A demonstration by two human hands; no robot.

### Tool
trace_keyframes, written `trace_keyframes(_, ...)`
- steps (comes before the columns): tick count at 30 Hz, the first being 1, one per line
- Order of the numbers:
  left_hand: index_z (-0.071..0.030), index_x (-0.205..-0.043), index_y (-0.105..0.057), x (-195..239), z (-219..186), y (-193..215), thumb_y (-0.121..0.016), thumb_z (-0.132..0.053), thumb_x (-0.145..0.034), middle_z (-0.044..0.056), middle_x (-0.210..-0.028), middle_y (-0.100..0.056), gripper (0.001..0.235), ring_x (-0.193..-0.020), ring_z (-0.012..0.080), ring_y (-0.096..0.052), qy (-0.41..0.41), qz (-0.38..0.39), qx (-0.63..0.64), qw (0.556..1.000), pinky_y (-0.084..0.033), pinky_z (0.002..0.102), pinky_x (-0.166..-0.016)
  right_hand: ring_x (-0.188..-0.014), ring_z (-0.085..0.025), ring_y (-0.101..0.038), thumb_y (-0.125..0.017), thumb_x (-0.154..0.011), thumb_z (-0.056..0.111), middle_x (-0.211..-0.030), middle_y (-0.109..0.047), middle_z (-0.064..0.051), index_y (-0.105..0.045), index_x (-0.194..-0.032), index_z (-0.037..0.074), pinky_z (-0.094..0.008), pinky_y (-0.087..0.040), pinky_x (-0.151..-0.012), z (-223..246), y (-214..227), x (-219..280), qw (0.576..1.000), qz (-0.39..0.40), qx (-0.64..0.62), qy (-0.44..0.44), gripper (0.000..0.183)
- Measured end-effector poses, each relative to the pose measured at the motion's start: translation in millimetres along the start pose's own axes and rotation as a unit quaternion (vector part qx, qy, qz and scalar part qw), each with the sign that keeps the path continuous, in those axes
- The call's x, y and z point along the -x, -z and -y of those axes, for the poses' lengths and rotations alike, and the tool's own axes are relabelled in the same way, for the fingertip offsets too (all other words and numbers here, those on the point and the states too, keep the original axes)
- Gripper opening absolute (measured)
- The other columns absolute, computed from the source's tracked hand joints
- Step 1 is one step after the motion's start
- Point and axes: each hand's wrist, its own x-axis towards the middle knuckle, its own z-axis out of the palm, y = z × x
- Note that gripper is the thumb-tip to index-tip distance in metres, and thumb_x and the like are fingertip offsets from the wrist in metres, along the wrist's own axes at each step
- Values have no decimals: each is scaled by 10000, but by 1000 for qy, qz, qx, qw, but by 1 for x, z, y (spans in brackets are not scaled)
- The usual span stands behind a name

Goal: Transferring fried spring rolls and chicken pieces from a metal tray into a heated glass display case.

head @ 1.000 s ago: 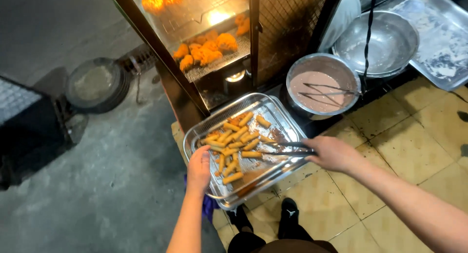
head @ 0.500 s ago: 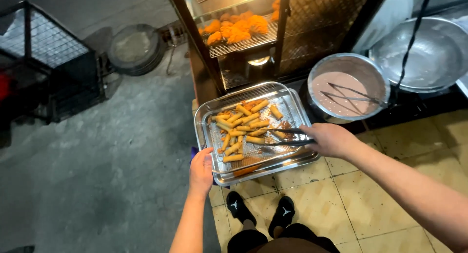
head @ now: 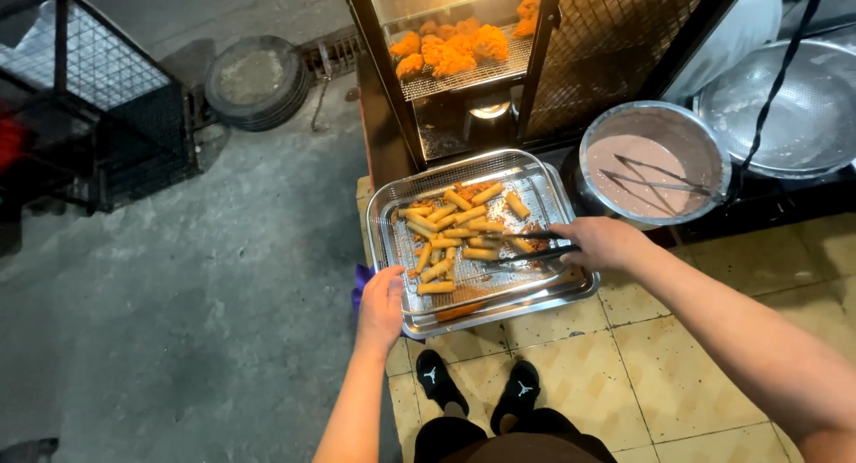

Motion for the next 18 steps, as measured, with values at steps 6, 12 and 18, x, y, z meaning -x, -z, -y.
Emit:
trace_keyframes(6, -44, -1207, -683, -20, 13, 7, -496, -283, -1040, 174, -1255, -687, 346, -1200, 350, -625, -7, 24, 11, 1000, -472, 400, -1038, -1051, -325, -709, -733, -858, 351, -1105, -738, -138, -578, -1420, 241, -435, -557, -940, -1, -8, 5, 998, 17, -54, -31, 594)
trace_keyframes(12, -39, -1208, -685, -47, 43, 22, -489, -301, -1054, 180, -1256, -681, 361, -1196, 365, -622, -31, 33, 26, 999, -465, 416, -1031, -1011, -313, -752, -805, -793, 345, -1117, -758, -159, -610, -1377, 189, -393, -576, -917, -17, -47, 22, 980, -52, -180, -73, 635)
trace_keyframes(18, -41, -1193, -680, -82, 60, 32, -486, -329, -1040, 164, -1198, -703, 380, -1138, 338, -665, -26, 67, 67, 995, -514, 396, -978, -629, -207, -622, -804, -846, 346, -751, -728, -110, -671, -1384, 195, -365, -552, -627, 21, -12, 59, 920, -72, -330, -198, 575)
